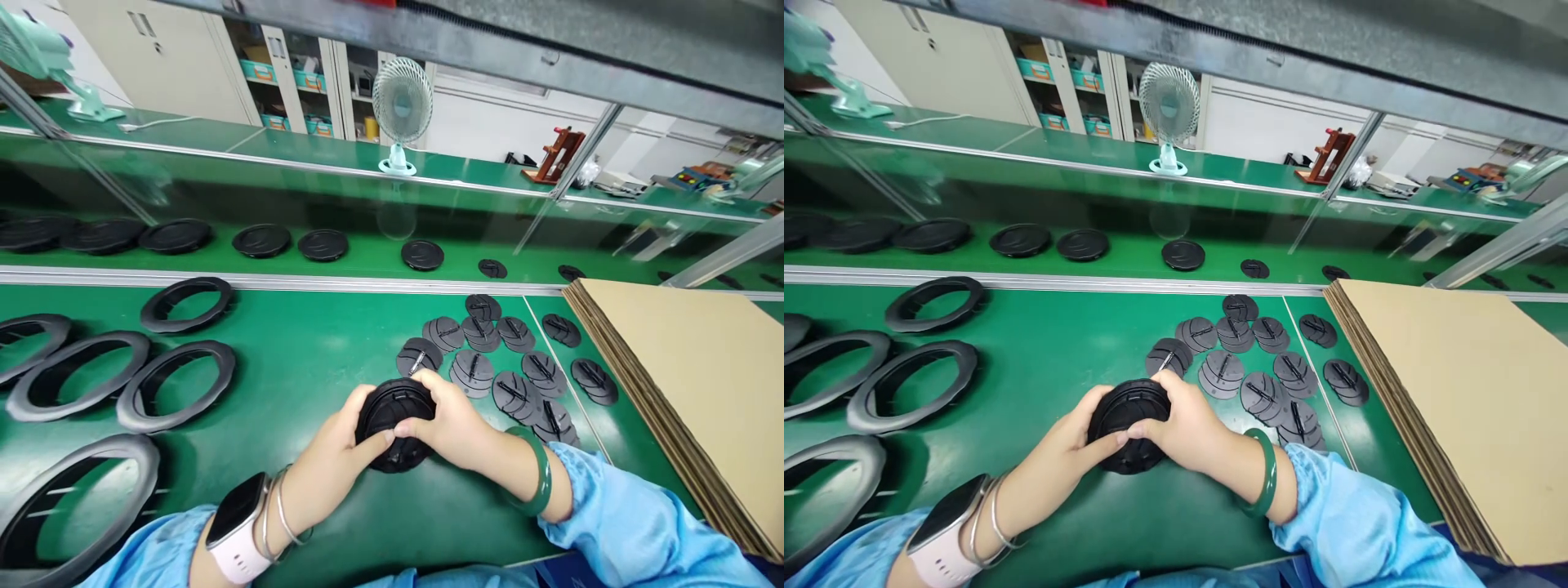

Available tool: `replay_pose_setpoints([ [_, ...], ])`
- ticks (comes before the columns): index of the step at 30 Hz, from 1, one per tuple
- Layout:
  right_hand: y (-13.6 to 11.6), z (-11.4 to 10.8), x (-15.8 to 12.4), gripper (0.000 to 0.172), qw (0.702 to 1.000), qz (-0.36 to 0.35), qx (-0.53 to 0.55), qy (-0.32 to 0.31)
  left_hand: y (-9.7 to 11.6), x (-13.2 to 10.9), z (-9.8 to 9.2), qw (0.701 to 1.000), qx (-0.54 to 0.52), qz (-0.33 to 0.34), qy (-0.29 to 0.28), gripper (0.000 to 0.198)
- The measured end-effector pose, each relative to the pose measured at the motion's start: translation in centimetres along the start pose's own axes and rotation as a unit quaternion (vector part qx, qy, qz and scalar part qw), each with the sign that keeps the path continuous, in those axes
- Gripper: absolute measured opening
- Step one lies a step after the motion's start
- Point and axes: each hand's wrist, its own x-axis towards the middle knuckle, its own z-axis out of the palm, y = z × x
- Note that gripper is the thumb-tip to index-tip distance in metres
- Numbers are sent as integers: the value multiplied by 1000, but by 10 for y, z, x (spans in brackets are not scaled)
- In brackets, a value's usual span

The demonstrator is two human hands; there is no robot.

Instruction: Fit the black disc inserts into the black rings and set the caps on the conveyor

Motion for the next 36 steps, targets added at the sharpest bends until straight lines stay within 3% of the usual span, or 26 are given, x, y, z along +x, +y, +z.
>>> replay_pose_setpoints([
  [4,-8,-12,18,46,993,51,76,-69,0,5,-8,996,-88,12,11,43],
  [6,-19,-22,45,43,990,58,90,-88,0,8,-14,987,-149,22,56,47],
  [9,-44,-37,109,41,999,3,42,-21,1,10,-20,976,-164,33,141,45],
  [11,-60,-43,159,45,990,-80,-62,100,1,9,-19,977,-153,31,146,39],
  [13,-70,-42,205,50,971,-126,-121,163,0,7,-17,981,-141,35,128,35],
  [15,-72,-36,239,55,961,-151,-166,160,-2,5,-15,985,-123,44,113,31],
  [18,-59,-22,268,56,951,-168,-241,102,-3,1,-14,988,-98,47,107,27],
  [22,-39,-15,275,49,934,-177,-309,38,2,-7,-16,993,-47,54,95,26],
  [26,-32,-33,255,54,924,-184,-335,30,10,-11,-26,985,101,92,101,24],
  [29,-27,-52,235,60,922,-158,-346,74,12,-8,-47,945,253,126,162,28],
  [32,-22,-58,229,66,923,-124,-352,98,10,-7,-76,888,365,100,262,37],
  [36,-32,-42,238,72,928,-138,-344,41,5,-13,-115,839,444,14,314,37],
])
